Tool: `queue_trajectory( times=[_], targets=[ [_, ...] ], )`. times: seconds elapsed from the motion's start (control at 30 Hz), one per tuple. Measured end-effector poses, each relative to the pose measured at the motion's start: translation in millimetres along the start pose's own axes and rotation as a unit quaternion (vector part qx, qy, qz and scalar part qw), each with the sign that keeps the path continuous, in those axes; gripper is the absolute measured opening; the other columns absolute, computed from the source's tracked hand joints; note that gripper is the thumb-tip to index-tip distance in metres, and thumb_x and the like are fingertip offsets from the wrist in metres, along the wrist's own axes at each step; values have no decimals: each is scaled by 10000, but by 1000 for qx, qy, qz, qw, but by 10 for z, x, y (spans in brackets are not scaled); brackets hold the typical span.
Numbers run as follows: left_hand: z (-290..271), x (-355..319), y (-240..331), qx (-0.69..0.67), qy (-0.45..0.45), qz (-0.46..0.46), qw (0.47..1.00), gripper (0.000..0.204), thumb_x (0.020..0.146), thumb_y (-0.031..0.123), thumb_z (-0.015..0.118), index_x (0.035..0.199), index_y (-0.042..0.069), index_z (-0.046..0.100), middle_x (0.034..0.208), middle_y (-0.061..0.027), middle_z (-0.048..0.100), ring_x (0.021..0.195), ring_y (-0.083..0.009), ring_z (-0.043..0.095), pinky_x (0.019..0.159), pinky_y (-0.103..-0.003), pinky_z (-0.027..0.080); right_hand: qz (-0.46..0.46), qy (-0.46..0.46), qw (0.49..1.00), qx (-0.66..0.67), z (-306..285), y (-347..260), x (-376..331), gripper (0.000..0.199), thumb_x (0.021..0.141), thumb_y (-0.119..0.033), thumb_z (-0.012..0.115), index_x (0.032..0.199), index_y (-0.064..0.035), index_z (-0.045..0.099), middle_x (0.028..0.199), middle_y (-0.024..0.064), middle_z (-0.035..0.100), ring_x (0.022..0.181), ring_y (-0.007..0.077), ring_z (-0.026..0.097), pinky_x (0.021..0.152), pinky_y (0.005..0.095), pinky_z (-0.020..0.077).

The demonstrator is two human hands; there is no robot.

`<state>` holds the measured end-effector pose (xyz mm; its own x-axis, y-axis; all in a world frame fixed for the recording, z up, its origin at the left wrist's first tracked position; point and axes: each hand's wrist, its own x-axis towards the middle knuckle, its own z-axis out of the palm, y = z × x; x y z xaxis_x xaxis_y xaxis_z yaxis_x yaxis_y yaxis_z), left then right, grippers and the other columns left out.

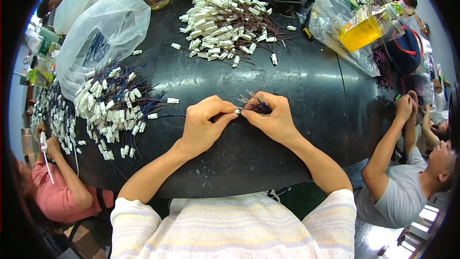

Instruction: The person inserts wire pins into plastic connector housings by hand, retrieves a bundle of wires from a plastic bag, and attaches wire pins into more connector housings.

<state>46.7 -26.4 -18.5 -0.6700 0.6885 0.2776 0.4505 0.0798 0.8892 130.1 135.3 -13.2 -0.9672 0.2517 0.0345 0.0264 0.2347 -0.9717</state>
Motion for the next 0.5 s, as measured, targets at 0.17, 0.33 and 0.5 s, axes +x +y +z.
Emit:
queue_trajectory(
  times=[0.17, 0.33, 0.5],
  targets=[
    [11, 45, 19, 48, -2, 58, 997, 124, 682, -68, 664, 790, -28, 618, 737, -87, 612, 622, -122, 565, 544, -214, 436, -47, -8, 998, -30, 25, 62, 6, 134, 712, -63, 659, 721, 24, 558, 597, 60, 559, 555, 44, 464, 503, 219, 393],
    [10, 65, 9, 40, -6, -26, 999, 105, 702, -52, 662, 794, -23, 621, 740, -76, 613, 618, -97, 554, 542, -207, 432, -47, 17, 998, -28, 20, 40, 37, 131, 716, -71, 662, 725, 23, 571, 601, 43, 562, 566, 38, 466, 508, 211, 389],
    [-44, 177, 52, 37, -45, -6, 998, 81, 732, -3, 658, 795, -26, 613, 773, -70, 616, 672, -114, 572, 572, -232, 449, 71, 19, 993, 95, -44, 52, 42, 123, 723, -83, 669, 764, 8, 597, 633, -23, 557, 604, 24, 469, 518, 200, 386]
  ],
)
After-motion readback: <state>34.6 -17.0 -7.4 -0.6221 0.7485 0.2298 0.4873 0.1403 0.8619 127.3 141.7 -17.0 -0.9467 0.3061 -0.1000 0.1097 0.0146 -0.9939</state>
